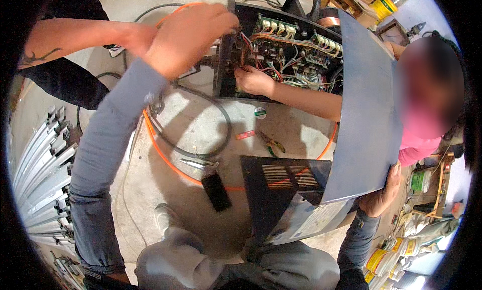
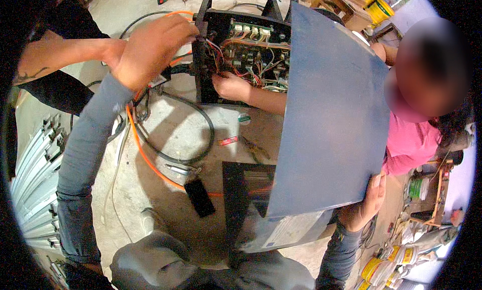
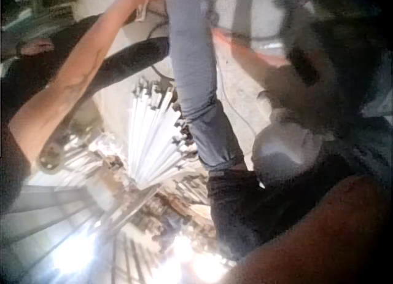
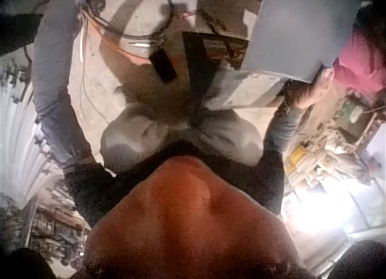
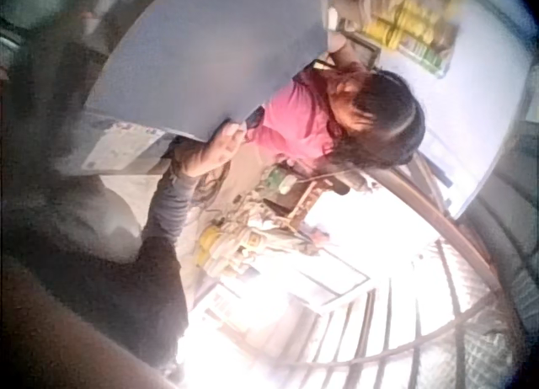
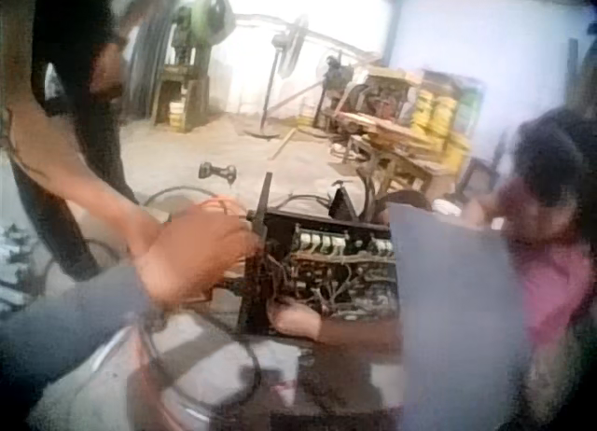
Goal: The person sits on the floor and repairs an electronic device by stripping wires, wrapping connections with electrical tape, and connecting cables to the unit. They then reassemble the device by attaching the metal casing with assistance from others.
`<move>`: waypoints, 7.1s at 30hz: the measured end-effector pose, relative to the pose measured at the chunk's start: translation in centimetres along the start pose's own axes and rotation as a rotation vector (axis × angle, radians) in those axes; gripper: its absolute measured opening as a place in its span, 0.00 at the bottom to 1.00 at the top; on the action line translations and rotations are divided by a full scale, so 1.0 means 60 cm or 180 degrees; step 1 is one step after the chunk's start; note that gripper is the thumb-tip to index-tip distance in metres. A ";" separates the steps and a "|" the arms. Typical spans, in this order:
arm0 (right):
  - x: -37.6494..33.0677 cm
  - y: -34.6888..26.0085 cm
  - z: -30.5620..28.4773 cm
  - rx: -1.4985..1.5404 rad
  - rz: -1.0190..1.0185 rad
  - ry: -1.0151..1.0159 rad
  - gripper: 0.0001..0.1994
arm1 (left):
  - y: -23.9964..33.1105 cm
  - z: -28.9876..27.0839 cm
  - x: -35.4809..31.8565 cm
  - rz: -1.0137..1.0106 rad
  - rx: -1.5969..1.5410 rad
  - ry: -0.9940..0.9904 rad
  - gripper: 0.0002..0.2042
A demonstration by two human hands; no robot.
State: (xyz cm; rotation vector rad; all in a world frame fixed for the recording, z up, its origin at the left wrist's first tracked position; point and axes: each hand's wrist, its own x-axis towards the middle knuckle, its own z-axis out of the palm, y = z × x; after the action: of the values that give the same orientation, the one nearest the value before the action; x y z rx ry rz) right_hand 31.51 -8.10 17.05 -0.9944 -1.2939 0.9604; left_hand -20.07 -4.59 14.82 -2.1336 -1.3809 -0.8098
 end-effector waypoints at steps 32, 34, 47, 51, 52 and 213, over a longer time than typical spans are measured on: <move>0.051 -0.003 0.031 0.0262 0.0083 0.0033 0.19 | 0.298 0.006 -0.195 -0.1228 -0.3233 -0.1080 0.21; 0.065 -0.002 0.034 0.0299 0.0127 -0.0113 0.20 | 0.341 -0.003 -0.233 -0.1260 -0.3745 -0.1178 0.23; 0.079 -0.004 0.060 -0.0405 -0.0040 0.0007 0.36 | 0.463 0.014 -0.312 -0.0808 -0.4102 -0.0309 0.18; 0.100 0.003 0.034 -0.0198 0.0202 0.0004 0.32 | 0.527 0.067 -0.337 -0.0274 -0.3355 -0.0641 0.15; 0.094 -0.005 0.055 -0.0104 0.0111 -0.0203 0.29 | 0.536 0.081 -0.337 -0.0296 -0.2946 -0.0021 0.13; 0.315 0.663 0.003 -0.2080 -0.1104 0.0083 0.25 | 0.026 0.226 -0.193 -0.3085 -0.0176 -0.0670 0.25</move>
State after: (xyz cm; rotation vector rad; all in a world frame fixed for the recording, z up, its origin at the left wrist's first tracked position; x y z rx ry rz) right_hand 31.89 21.76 -15.32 -1.2052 -1.7357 0.2488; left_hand -19.32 -3.69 -3.06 -1.5277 -2.5788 -0.9548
